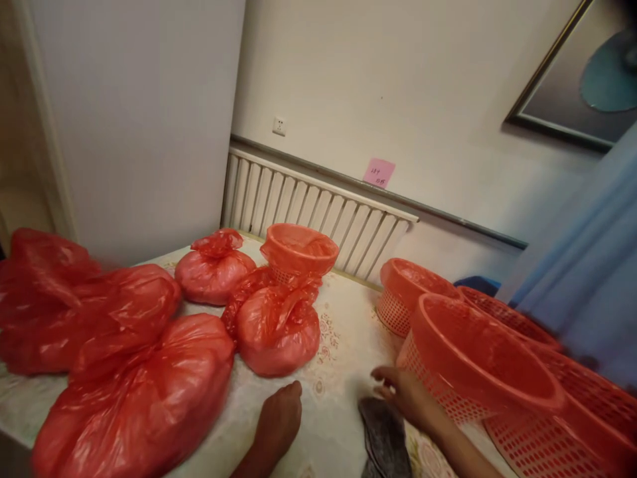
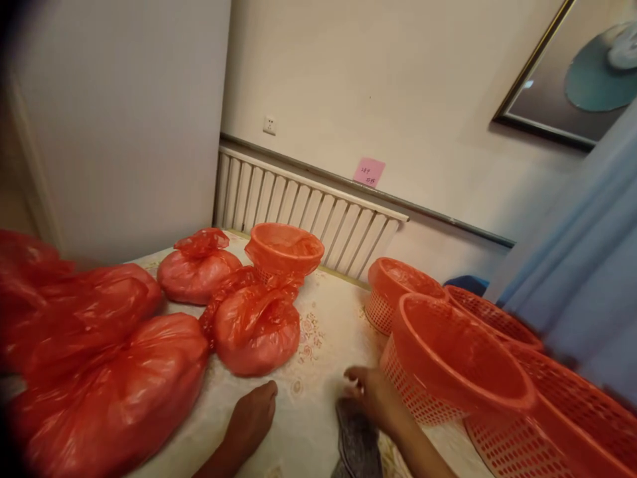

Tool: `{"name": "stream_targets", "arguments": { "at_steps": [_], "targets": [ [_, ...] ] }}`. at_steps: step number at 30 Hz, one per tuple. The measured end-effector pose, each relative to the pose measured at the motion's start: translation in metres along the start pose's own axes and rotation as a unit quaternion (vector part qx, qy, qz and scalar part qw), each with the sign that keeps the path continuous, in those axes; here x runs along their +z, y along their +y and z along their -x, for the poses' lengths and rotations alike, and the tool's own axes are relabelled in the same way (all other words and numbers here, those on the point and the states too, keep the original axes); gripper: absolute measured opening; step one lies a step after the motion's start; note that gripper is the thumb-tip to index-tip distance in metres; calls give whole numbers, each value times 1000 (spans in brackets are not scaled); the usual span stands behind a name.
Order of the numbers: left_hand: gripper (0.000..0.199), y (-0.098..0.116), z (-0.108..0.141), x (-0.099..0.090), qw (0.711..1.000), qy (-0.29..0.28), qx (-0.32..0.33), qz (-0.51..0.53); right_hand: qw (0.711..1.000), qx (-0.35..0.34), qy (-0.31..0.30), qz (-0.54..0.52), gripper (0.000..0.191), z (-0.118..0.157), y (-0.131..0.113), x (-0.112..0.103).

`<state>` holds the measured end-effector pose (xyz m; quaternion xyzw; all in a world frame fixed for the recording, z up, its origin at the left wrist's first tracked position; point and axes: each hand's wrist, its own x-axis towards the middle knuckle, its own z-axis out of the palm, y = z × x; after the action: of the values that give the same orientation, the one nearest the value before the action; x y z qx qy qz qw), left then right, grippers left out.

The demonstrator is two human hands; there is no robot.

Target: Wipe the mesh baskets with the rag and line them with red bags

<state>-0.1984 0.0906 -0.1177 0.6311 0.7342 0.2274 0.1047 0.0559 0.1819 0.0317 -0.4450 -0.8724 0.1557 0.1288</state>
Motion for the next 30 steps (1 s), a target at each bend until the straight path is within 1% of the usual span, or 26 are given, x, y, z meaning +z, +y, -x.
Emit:
{"name": "stream_targets", "arguments": {
  "at_steps": [1, 2, 4, 6, 7, 9, 11, 13, 14, 16, 18, 19, 21, 24, 27, 30],
  "targets": [
    [24, 0, -4, 2, 1000, -1, -3, 8, 999, -18, 35, 0, 23, -25, -7, -14],
    [25, -1, -7, 3, 1000, -4, -5, 15, 998, -37, 56, 0, 21, -51, -17, -25],
    [26, 0, -14, 6, 999, -11, -13, 27, 992, -74, 103, -3, 20, -100, -40, -39],
    [27, 0, -20, 7, 999, -21, -21, 37, 979, -108, 174, 4, 24, -145, -68, -43],
    [27, 0, -22, 7, 999, -25, -25, 41, 971, -127, 204, 15, 29, -165, -83, -42],
    [27, 1, -24, 6, 998, -32, -31, 50, 952, -171, 247, 53, 40, -200, -108, -38],
    [27, 0, -25, 5, 997, -38, -35, 58, 946, -190, 239, 110, 50, -231, -126, -32],
    [28, 0, -24, 4, 996, -44, -35, 65, 952, -181, 194, 150, 51, -259, -136, -25],
    [28, 0, -24, 3, 996, -48, -34, 67, 958, -170, 169, 159, 47, -271, -137, -21],
    [28, -1, -23, 3, 996, -54, -31, 71, 967, -143, 138, 162, 31, -292, -136, -15],
    [27, -3, -23, 3, 995, -57, -25, 77, 972, -105, 140, 159, 15, -306, -132, -9],
    [26, -3, -23, 4, 995, -57, -23, 81, 973, -83, 151, 157, 13, -310, -129, -8],
    [25, -4, -22, 6, 995, -56, -22, 85, 970, -42, 186, 152, 18, -312, -123, -6],
    [26, -5, -21, 8, 995, -49, -22, 89, 957, 5, 251, 149, 25, -304, -113, -13],
    [27, -5, -22, 11, 995, -38, -18, 90, 941, 28, 301, 152, 26, -288, -103, -34],
    [27, -5, -23, 12, 996, -26, -14, 88, 927, 22, 339, 161, 24, -266, -94, -71]
  ]
}}
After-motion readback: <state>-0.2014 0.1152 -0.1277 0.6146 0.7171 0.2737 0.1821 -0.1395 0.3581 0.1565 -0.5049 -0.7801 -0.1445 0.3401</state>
